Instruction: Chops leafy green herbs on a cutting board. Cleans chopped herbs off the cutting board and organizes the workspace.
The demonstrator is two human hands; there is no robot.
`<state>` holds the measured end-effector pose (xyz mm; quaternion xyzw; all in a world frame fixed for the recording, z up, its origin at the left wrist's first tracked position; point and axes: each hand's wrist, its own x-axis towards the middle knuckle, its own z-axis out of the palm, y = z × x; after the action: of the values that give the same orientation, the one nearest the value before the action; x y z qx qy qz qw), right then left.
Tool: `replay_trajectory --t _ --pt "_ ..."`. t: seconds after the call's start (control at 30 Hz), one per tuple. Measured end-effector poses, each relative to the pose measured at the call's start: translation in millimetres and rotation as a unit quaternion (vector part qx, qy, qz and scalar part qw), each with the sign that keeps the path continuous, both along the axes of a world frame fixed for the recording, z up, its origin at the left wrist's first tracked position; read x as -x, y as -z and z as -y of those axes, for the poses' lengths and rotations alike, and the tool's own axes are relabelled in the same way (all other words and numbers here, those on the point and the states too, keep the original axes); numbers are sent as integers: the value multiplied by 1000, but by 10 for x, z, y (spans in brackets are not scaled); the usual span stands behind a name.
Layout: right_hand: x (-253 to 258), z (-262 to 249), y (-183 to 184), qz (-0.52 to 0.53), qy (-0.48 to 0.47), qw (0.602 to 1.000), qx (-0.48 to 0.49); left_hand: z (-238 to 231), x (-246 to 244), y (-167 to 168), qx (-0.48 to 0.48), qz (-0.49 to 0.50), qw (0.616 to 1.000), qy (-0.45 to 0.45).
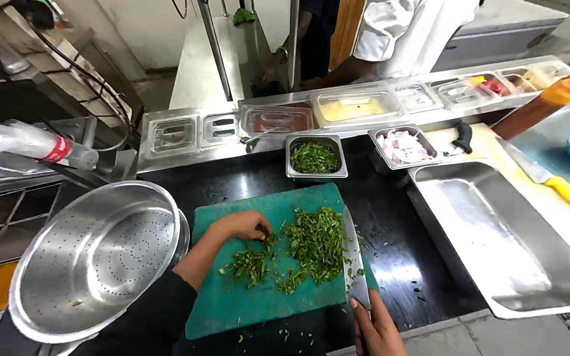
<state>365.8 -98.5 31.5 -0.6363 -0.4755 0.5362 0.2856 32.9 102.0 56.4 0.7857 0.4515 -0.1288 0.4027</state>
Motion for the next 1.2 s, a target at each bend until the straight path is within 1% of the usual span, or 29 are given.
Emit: replay_trajectory --t 0.03,0.07,0.1,0.17,0.2,0.23,0.33,0.4,0.47,0.6,0.63,0.67,0.73,0.77,0.8,0.83,0.87,0.9,0.97,1.07,1.13,1.2 --pt "12 -19 -18 0 -6 1000 3 -3 5 -65 8 -9 1000 -22" --pt "23 -38 -38 1 -11 1000 8 -26 -4 -84 -6 -3 999 -40" --pt "37 -58 -48 0 -15 1000 11 -68 -27 -65 -37 15 998 -57" --pt "79 -97 -46 -2 -28 1000 9 -154 -122 90 -112 90 986 -87" --pt "108 -114 -45 -2 -36 999 6 -189 -182 210 -139 133 977 -90" --pt "139 -130 -51 2 -45 999 4 -212 -242 316 -149 156 973 -84" --pt "219 -146 -86 7 -64 998 -1 -161 -310 542 -165 152 974 -37" --pt "246 -132 -79 2 -69 998 1 28 -242 568 -171 153 973 -31" --pt "253 -116 -37 -3 -77 997 6 329 -105 594 -178 165 969 -42" --pt "273 -112 41 9 -122 991 44 873 211 507 -114 175 973 -95" --pt "287 -122 63 18 -142 988 54 989 273 468 -114 182 969 -121" --pt "309 -137 83 33 -167 983 60 1106 326 429 -129 187 960 -165" --pt "401 -186 95 91 -221 969 65 1336 394 353 -174 167 921 -305" --pt "477 -215 84 138 -245 957 69 1438 402 313 -181 140 892 -391" --pt "575 -244 51 188 -263 943 76 1528 393 281 -160 110 857 -477" --pt "684 -269 9 237 -276 928 85 1597 386 282 -127 81 827 -542" --pt "796 -300 -40 276 -286 912 99 1645 375 306 -89 60 807 -580" --pt "898 -328 -82 308 -296 897 111 1676 342 347 -68 51 796 -600" --pt "1047 -351 -129 342 -318 877 116 1668 214 378 -59 62 787 -610" --pt "1202 -324 -175 360 -361 853 105 1528 29 420 -53 115 793 -596" --pt "1275 -302 -175 368 -378 844 102 1423 -62 457 -54 138 802 -579" --pt "1297 -295 -158 372 -382 840 99 1341 -129 484 -63 141 821 -549"
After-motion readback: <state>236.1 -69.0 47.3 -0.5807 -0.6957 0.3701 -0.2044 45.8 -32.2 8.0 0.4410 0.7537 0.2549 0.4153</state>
